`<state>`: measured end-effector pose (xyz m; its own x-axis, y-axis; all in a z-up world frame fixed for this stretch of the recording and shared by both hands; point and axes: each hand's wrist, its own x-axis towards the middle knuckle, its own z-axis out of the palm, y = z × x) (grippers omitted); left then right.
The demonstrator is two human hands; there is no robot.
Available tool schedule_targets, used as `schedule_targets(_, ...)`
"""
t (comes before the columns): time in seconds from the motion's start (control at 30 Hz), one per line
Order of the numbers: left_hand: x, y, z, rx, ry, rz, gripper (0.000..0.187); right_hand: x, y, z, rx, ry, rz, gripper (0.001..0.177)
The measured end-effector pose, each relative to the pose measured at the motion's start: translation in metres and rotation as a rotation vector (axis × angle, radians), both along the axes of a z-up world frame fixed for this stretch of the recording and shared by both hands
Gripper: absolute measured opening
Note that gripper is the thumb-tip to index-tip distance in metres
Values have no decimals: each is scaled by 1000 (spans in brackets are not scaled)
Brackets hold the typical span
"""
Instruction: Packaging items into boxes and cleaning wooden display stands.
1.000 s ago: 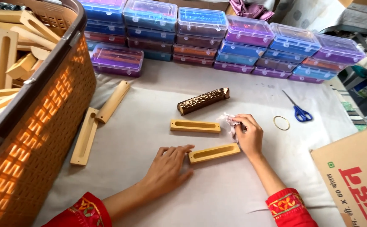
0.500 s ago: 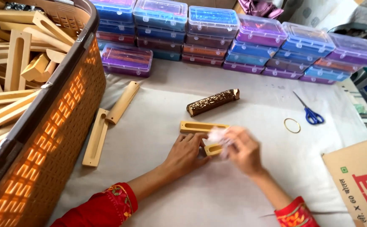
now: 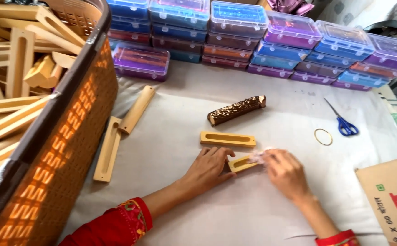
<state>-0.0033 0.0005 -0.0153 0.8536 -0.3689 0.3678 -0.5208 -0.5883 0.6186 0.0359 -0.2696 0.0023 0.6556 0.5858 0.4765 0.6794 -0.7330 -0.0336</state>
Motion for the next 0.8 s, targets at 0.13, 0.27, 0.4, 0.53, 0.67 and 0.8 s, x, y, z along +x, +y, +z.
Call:
schedule_targets(0.13,0,1,-5,11,-58,-18,53,-34,41,9,86,-5,234,30)
schedule_targets(0.27,4,1,-13,21,-65,0,56,-16,29,11,178,126,293,28)
schedule_targets(0.4,5,-1,-9,42,-24,32,57,9,3,2,179,140,119,27)
schedule_targets(0.53,2,3,-8,28,34,-8,54,3,18,-21,168,70,167,32)
schedule_targets(0.67,1,8,-11,39,-9,-50,55,-15,37,-22,134,-6,297,44)
schedule_targets(0.8,1,3,-10,38,0,-26,54,19,-3,-19,231,94,332,27)
